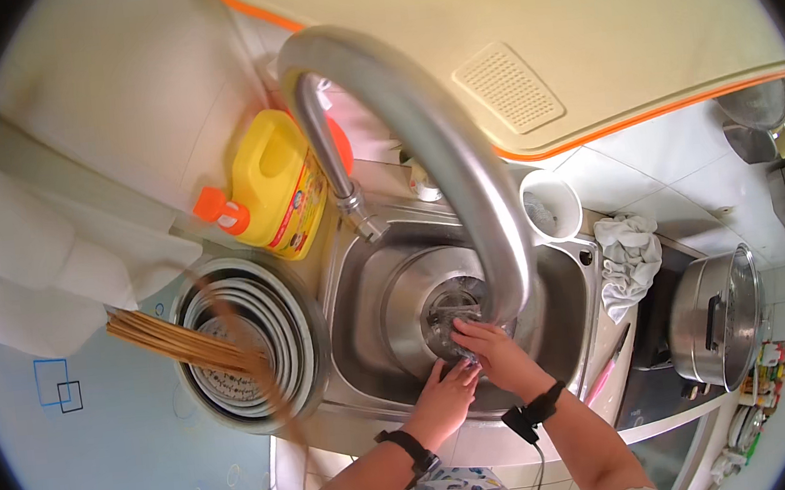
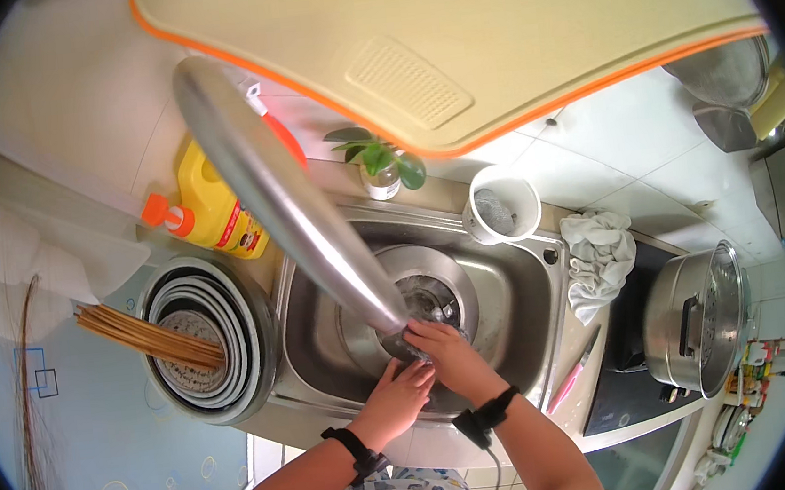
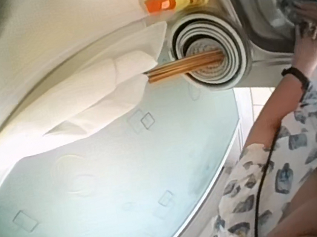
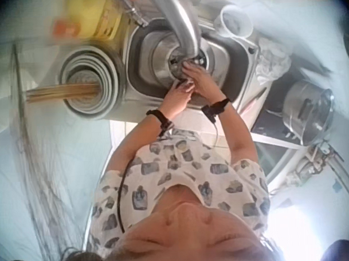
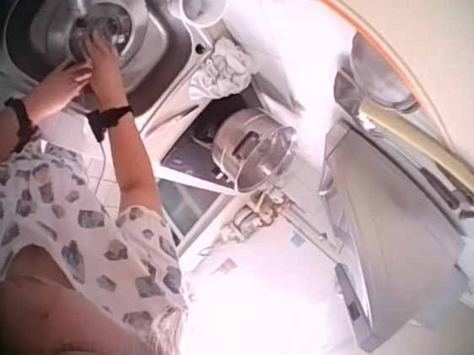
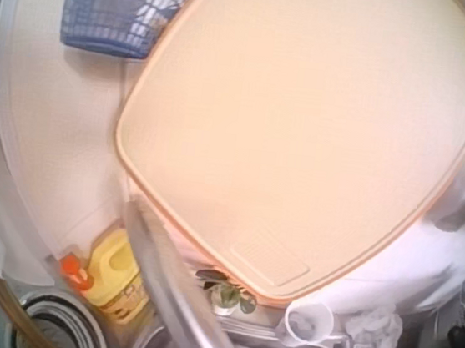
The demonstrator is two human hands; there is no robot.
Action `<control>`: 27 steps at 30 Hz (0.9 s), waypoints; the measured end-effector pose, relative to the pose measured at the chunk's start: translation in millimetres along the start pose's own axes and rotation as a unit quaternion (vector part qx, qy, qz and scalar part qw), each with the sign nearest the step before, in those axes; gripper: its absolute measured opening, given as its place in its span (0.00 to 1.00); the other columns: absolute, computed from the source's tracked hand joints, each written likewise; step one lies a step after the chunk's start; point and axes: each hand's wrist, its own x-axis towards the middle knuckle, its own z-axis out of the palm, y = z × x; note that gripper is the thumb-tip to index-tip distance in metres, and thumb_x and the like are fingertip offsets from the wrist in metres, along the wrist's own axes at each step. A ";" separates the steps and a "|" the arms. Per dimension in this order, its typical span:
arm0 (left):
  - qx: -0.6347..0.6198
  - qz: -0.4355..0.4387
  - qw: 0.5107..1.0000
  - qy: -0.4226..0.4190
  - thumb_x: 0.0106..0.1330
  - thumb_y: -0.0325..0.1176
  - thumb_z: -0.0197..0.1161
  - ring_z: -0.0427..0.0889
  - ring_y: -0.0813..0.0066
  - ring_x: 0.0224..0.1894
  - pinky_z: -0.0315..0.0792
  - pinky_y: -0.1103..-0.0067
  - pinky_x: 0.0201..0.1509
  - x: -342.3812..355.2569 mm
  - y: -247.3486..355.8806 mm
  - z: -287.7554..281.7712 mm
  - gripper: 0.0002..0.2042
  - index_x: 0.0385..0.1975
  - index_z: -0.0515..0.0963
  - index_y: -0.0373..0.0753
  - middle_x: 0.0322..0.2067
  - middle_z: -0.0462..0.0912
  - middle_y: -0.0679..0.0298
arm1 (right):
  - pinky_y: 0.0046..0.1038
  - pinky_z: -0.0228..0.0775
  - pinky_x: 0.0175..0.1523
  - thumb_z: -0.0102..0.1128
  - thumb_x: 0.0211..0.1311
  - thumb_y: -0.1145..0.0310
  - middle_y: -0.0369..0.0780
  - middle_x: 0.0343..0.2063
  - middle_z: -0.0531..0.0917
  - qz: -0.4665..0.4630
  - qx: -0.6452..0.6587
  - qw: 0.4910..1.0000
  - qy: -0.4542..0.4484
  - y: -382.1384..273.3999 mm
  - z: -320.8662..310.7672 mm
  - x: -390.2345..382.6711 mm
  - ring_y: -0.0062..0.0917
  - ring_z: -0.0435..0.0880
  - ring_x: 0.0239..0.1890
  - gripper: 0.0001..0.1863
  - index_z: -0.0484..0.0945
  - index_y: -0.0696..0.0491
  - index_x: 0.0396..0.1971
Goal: Tightening the screw on the handle of a metal pot lid using a pink screwdriver.
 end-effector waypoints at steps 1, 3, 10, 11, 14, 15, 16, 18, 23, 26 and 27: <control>-0.020 0.002 1.000 0.010 0.72 0.43 0.53 0.63 0.67 0.70 0.54 0.56 0.73 -5.4 -2.1 0.0 0.21 0.58 0.75 0.38 0.63 0.74 0.65 | 0.38 0.62 0.70 0.56 0.48 0.87 0.43 0.67 0.71 0.022 0.008 1.000 -0.003 -6.6 -0.1 -9.1 0.41 0.72 0.64 0.34 0.76 0.52 0.60; -0.063 -0.013 0.998 -0.028 0.72 0.46 0.54 0.62 0.67 0.71 0.53 0.57 0.73 -12.6 -4.7 -0.2 0.22 0.57 0.77 0.37 0.63 0.74 0.65 | 0.37 0.64 0.69 0.57 0.49 0.84 0.42 0.66 0.73 0.019 -0.029 0.999 -0.010 -8.6 8.1 -19.5 0.41 0.72 0.64 0.33 0.77 0.52 0.60; -0.047 -0.020 0.999 -0.008 0.72 0.51 0.53 0.65 0.62 0.68 0.56 0.61 0.73 -19.4 2.0 -4.6 0.24 0.55 0.78 0.38 0.58 0.78 0.64 | 0.35 0.67 0.66 0.66 0.42 0.74 0.37 0.63 0.76 -0.104 -0.069 0.989 -0.079 -34.4 9.3 17.9 0.36 0.74 0.62 0.33 0.79 0.54 0.56; -0.045 -0.018 0.999 -0.010 0.72 0.51 0.53 0.65 0.62 0.68 0.56 0.61 0.73 -20.2 0.6 0.6 0.24 0.55 0.78 0.38 0.58 0.78 0.64 | 0.35 0.67 0.65 0.66 0.43 0.75 0.37 0.63 0.76 -0.105 -0.078 0.989 -0.065 -33.8 11.7 19.1 0.36 0.74 0.61 0.33 0.79 0.53 0.57; -0.069 0.000 0.996 0.050 0.72 0.53 0.52 0.69 0.62 0.65 0.60 0.58 0.70 -17.8 -2.7 6.2 0.25 0.47 0.82 0.36 0.52 0.82 0.64 | 0.35 0.68 0.65 0.63 0.45 0.79 0.36 0.63 0.77 -0.075 -0.055 0.994 -0.063 -14.3 19.2 -6.4 0.36 0.75 0.61 0.31 0.80 0.52 0.56; -0.102 -0.006 0.995 0.000 0.72 0.51 0.53 0.71 0.62 0.63 0.61 0.59 0.70 -20.5 -6.2 2.6 0.23 0.47 0.82 0.38 0.51 0.82 0.64 | 0.35 0.69 0.65 0.61 0.48 0.80 0.36 0.63 0.77 -0.048 -0.020 0.996 -0.077 -6.1 22.5 -21.8 0.38 0.75 0.60 0.29 0.80 0.51 0.56; -0.135 -0.010 0.990 -0.049 0.72 0.49 0.53 0.74 0.61 0.61 0.62 0.60 0.69 -21.4 -8.9 -2.7 0.20 0.48 0.82 0.39 0.50 0.82 0.65 | 0.35 0.69 0.65 0.61 0.48 0.80 0.36 0.63 0.77 -0.044 -0.024 0.996 -0.078 -4.3 21.5 -32.3 0.38 0.75 0.60 0.29 0.80 0.51 0.56; -0.179 -0.033 0.980 -0.076 0.71 0.47 0.56 0.76 0.59 0.57 0.65 0.60 0.66 -18.3 -13.3 -13.6 0.18 0.45 0.82 0.40 0.47 0.83 0.63 | 0.35 0.68 0.67 0.59 0.47 0.85 0.36 0.63 0.77 0.008 0.011 0.998 -0.056 -0.8 18.0 -51.4 0.39 0.75 0.60 0.31 0.80 0.51 0.56; -0.250 -0.169 0.941 0.151 0.61 0.34 0.68 0.79 0.53 0.46 0.73 0.63 0.51 -13.5 -33.2 -17.9 0.07 0.36 0.82 0.40 0.37 0.81 0.56 | 0.37 0.67 0.68 0.55 0.50 0.88 0.41 0.64 0.75 0.051 -0.010 0.998 0.045 3.4 17.2 -58.5 0.43 0.74 0.62 0.32 0.78 0.52 0.58; -0.213 -0.238 0.928 0.193 0.58 0.34 0.70 0.79 0.52 0.44 0.73 0.62 0.49 -5.1 -46.0 -24.0 0.07 0.31 0.81 0.39 0.36 0.79 0.56 | 0.38 0.67 0.68 0.55 0.53 0.87 0.45 0.62 0.75 0.133 -0.045 0.979 0.151 9.5 11.6 -56.5 0.44 0.74 0.61 0.30 0.77 0.52 0.58; -0.262 -0.280 0.909 0.166 0.57 0.34 0.71 0.79 0.52 0.43 0.74 0.62 0.48 -1.2 -51.0 -27.7 0.08 0.30 0.81 0.39 0.36 0.79 0.55 | 0.38 0.66 0.68 0.56 0.53 0.85 0.45 0.63 0.75 0.152 -0.023 0.976 0.152 10.6 12.8 -55.6 0.45 0.73 0.62 0.30 0.76 0.52 0.59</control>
